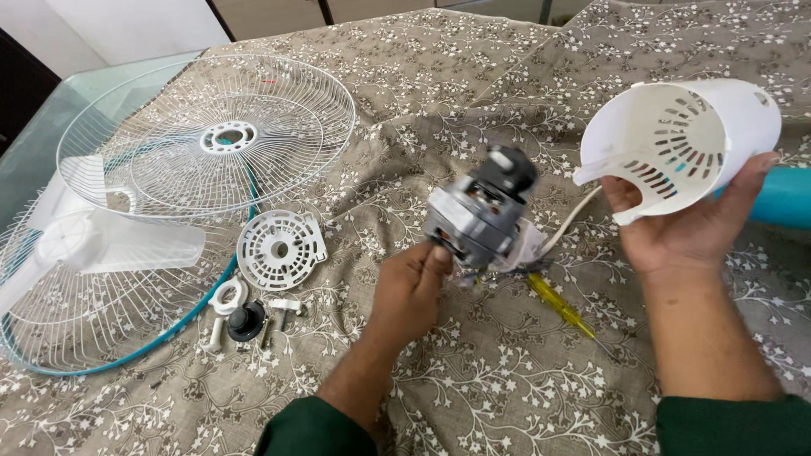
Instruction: The person removes the white motor housing from the fan motor, then uses a yellow screwdriver to remove screws from the black backplate of the blue fan base. The backplate is removed to expose internal wiring and a capacitor. The person continues to loosen screws on the internal components.
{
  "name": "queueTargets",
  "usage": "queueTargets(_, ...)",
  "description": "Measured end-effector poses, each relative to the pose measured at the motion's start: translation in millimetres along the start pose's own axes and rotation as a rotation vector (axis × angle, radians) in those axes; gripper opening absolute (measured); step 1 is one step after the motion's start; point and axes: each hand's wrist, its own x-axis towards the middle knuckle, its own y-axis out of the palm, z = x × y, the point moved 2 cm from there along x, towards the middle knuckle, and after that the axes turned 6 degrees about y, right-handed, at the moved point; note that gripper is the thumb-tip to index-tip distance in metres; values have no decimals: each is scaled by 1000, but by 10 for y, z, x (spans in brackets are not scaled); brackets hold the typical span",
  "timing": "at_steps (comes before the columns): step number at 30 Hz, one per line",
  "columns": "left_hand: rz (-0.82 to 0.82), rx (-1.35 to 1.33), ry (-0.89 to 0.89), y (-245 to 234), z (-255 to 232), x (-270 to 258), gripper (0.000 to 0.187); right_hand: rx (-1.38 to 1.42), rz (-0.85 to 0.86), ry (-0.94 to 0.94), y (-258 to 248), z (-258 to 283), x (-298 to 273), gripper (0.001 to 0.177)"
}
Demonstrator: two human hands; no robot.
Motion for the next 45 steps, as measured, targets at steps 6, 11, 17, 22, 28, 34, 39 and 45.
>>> queueTargets(6,-236,-204,-274,-271,392,144,40,-98,-118,7,33,-88,25,102)
queueTargets(11,-261,189,-133,-360,457,203,41,-100,-207,29,-164,-349,7,99)
queueTargets(17,-237,349,-185,-386,396,244,34,-394,-272,-221,-355,-602,-1,90)
queueTargets(22,-256,318,-256,-394,310,228,34,-405,-481,-118,-352,-626,116,86)
queueTargets(28,-331,195,-268,-382,258,201,33,-447,-572,-12,-110,-516,567,80)
queueTargets(34,-323,217,-283,-396,234,203,33,-250,-588,172,232,-538,890,63)
queueTargets(39,-266,193,-354,-392,225,218,34,-830,-502,503,569,-904,826,111)
queueTargets(45,-270,209,-366,-395,196,227,34,-1453,-299,460,786,-889,578,100)
